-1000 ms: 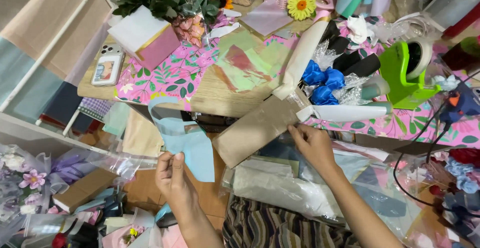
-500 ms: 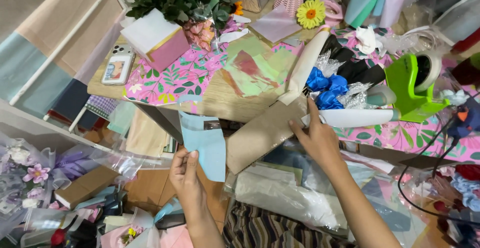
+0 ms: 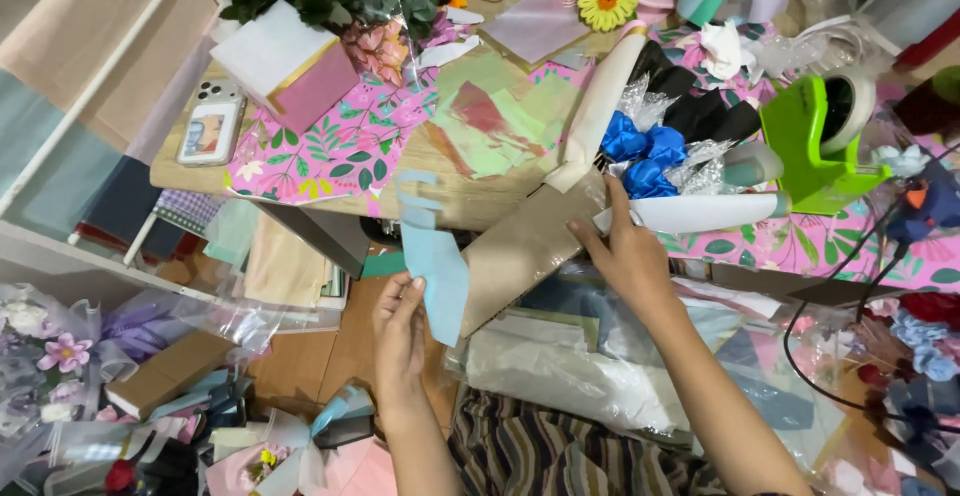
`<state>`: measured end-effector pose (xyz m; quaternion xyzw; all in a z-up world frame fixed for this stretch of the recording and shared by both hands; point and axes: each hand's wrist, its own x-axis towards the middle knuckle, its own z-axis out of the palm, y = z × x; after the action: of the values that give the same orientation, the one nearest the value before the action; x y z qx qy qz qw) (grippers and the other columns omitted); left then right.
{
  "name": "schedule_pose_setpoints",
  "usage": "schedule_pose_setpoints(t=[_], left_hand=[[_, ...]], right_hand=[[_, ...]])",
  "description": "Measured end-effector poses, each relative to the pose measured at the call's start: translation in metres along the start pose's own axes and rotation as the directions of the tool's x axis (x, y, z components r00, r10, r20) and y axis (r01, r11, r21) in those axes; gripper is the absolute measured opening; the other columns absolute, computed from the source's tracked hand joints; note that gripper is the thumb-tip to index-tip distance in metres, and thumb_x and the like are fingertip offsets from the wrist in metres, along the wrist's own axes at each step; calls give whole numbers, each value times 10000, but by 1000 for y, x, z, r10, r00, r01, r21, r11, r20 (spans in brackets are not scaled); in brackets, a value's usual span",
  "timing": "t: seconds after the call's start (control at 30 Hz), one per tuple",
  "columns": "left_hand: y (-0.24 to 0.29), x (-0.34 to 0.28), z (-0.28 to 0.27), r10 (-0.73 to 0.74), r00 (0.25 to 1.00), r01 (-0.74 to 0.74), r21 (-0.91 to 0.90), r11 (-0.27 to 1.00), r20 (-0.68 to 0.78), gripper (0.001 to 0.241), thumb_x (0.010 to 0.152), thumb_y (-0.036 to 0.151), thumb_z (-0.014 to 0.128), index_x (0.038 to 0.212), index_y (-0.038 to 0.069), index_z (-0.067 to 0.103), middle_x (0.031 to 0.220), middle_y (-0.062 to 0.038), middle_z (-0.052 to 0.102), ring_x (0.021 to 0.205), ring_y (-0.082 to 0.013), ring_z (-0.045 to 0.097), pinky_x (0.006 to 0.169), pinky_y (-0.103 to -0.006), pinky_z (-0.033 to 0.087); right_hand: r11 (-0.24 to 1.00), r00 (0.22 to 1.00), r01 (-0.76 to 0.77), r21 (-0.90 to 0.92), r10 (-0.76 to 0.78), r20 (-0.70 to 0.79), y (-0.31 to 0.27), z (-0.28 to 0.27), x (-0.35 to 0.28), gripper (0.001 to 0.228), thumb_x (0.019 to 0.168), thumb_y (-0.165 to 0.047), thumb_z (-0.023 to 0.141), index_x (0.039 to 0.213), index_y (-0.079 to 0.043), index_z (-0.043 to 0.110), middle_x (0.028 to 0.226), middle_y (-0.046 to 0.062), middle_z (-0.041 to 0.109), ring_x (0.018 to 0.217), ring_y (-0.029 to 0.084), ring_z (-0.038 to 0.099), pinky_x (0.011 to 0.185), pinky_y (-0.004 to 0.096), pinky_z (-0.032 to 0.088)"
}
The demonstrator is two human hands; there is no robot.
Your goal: The person wraps a bouquet of artificial flowers using various colored papers and a cardboard base. They fold and secure light blue, pink, and green papers around the bouquet, using tape to hold the layers in place. The person also uses scissors to trim the edges of the wrapping paper.
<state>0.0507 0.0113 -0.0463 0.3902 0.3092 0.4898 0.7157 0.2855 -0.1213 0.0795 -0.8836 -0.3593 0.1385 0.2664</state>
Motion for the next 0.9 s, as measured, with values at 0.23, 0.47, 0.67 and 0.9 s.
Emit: schedule_pose_setpoints(t=[0.23, 0.47, 0.67, 0.9], left_hand=[[37, 11, 31, 103, 995, -104, 82, 991, 14, 143, 951, 163, 726, 1012, 33, 716, 766, -39, 607, 782, -116, 554, 917, -314, 483], [50, 35, 67, 194, 981, -192, 207, 959, 7, 134, 974, 121, 702, 1028, 0, 724, 767, -59, 593, 772, -140, 533, 853, -333, 477], [51, 26, 131, 275, 931, -354, 401, 845, 242, 150, 973, 59, 647, 1036, -42, 738, 918, -223, 672, 1070, -382, 617, 1060, -552, 374], [9, 41, 197, 57, 795, -531, 646, 548, 604, 277, 1018, 267, 608, 1119, 53, 752, 1032, -146, 741, 1195, -372, 594, 1163, -667, 90]], right_hand=[[991, 992, 58, 124, -44, -116, 25, 23, -4, 792, 1012, -407, 577, 1661, -146, 207, 896, 277, 757, 896, 488, 730, 801, 544, 547], [968, 979, 193, 162, -178, -100, 32, 37, 7, 883, 1009, -395, 566, 1673, -87, 73, 896, 202, 764, 791, 400, 734, 700, 493, 557], [872, 940, 339, 354, -324, -103, 77, 65, 24, 467, 1027, -200, 537, 1440, -67, 364, 993, 117, 767, 876, 309, 731, 753, 430, 585], [337, 908, 371, 865, 65, -415, 135, 59, 3, 280, 1060, -217, 491, 1265, -32, 540, 951, 146, 650, 767, 263, 699, 721, 358, 606]])
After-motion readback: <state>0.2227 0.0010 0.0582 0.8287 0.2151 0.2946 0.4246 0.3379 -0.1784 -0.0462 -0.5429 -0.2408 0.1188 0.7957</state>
